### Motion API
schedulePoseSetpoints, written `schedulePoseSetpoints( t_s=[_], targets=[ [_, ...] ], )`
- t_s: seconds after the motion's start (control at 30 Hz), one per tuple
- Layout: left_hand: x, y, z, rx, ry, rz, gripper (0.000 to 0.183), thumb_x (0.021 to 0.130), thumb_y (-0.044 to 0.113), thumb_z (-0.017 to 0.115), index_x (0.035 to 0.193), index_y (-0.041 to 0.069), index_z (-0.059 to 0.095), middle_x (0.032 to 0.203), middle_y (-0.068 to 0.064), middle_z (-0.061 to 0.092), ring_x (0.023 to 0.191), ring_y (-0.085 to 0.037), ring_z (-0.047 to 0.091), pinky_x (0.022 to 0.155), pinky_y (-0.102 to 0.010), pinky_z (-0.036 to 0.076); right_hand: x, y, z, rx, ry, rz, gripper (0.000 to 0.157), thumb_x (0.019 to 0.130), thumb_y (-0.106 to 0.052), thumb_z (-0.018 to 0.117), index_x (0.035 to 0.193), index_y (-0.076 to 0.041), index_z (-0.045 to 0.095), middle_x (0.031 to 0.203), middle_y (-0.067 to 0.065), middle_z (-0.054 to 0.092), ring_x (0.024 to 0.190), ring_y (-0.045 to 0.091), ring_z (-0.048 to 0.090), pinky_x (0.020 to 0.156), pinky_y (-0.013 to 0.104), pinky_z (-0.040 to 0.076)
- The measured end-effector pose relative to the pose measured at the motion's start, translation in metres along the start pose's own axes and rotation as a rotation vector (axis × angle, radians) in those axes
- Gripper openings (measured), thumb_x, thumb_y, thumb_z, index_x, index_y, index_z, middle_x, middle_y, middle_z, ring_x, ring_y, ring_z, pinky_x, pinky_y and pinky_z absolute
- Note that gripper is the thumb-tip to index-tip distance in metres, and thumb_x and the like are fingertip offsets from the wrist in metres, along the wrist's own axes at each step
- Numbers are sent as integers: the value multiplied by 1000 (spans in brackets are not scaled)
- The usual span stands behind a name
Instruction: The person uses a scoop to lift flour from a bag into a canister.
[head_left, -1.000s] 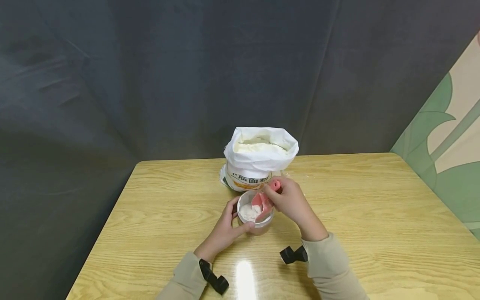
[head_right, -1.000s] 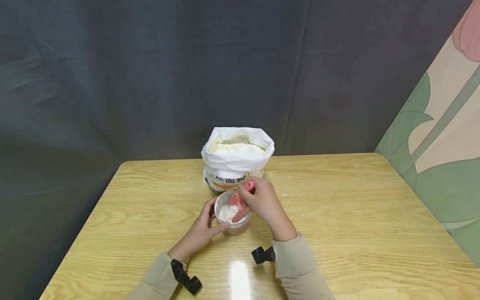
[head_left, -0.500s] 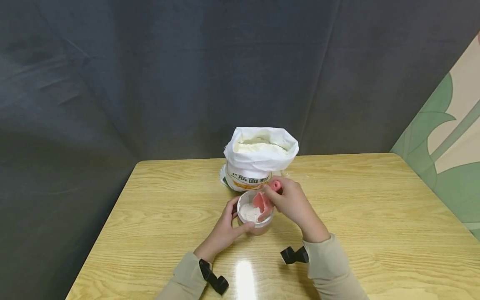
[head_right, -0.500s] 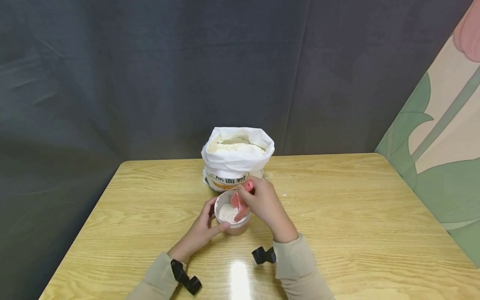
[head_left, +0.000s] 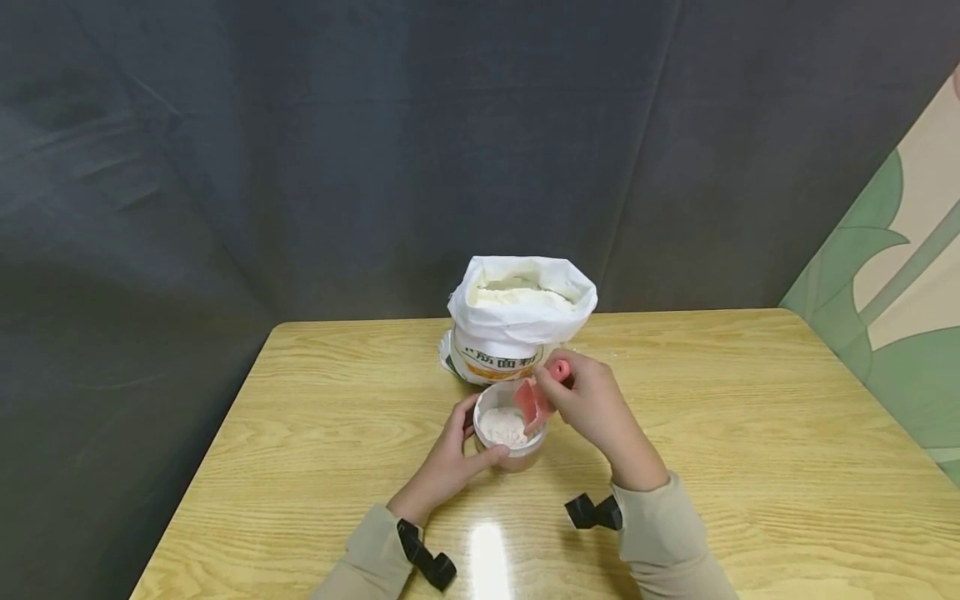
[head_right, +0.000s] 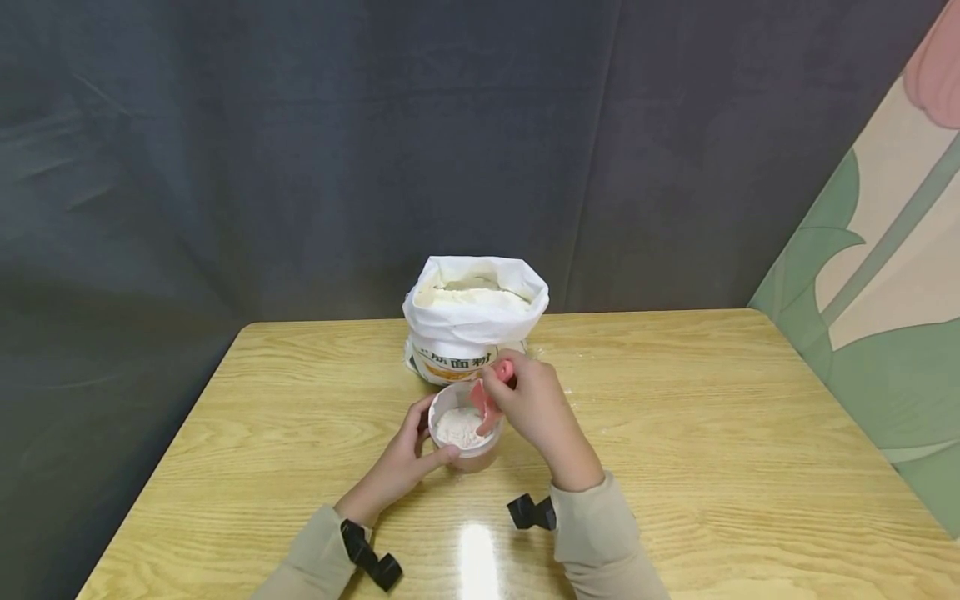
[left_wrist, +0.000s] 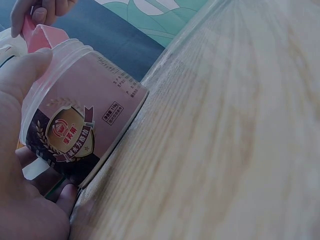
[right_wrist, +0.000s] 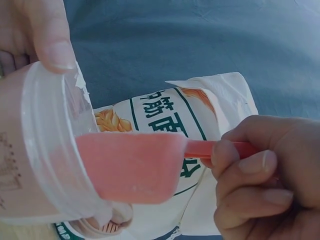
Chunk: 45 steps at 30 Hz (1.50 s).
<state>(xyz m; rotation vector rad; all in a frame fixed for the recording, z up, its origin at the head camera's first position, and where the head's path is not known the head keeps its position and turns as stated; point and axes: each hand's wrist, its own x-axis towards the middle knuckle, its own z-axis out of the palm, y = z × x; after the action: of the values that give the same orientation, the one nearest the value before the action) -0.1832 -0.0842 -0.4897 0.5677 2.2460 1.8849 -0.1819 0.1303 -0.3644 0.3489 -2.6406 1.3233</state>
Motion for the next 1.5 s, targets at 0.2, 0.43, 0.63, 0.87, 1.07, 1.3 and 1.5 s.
schedulePoseSetpoints(
  t_s=[0.2,0.43,0.63,0.87,1.07,1.3,1.5],
  targets=[
    [1,-1,0,5,-7,3,79,93,23,76,155,10,29,158,-12,34,145,-29,35,119,-47,31,0,0,-2,43,16,25,26,98,-10,64,74,-9,54,58,1,49,49,16,47,44,24,38],
    [0,-1,0,-4,-7,7,80,93,23,76,155,9,29,158,-13,35,145,-30,35,119,-47,31,0,2,-3,123,71,65,26,96,-8,63,71,-7,53,57,3,49,50,15,46,44,23,37],
    [0,-1,-1,-11,0,4,81,92,24,77,156,9,29,158,-14,34,145,-30,36,119,-47,31,1,0,-5,186,122,106,21,95,-9,63,75,-2,61,58,4,52,51,13,47,45,22,39],
    [0,-1,-1,-17,-4,11,81,93,22,76,156,7,28,158,-14,34,145,-30,35,120,-45,30,1,1,-9,311,129,143,21,98,-9,63,82,4,63,61,6,57,49,9,45,43,19,37],
    [-1,-1,0,-13,-8,21,81,92,22,76,156,6,28,158,-15,35,144,-31,36,119,-46,31,-2,1,-15,409,150,158,24,99,-11,62,81,4,58,60,4,57,46,9,43,42,19,34],
    [1,0,0,-14,-10,17,80,93,23,76,155,8,29,157,-14,35,144,-30,36,119,-46,31,-5,-6,-20,566,213,158,23,99,-7,61,77,1,59,53,0,56,41,5,41,38,15,32],
    [0,-2,-2,-15,-16,17,79,93,25,75,155,9,29,158,-14,35,145,-30,36,119,-46,32,-5,-13,-26,640,233,152,24,99,-6,60,76,-3,62,53,0,56,40,5,41,38,15,33]
  ],
)
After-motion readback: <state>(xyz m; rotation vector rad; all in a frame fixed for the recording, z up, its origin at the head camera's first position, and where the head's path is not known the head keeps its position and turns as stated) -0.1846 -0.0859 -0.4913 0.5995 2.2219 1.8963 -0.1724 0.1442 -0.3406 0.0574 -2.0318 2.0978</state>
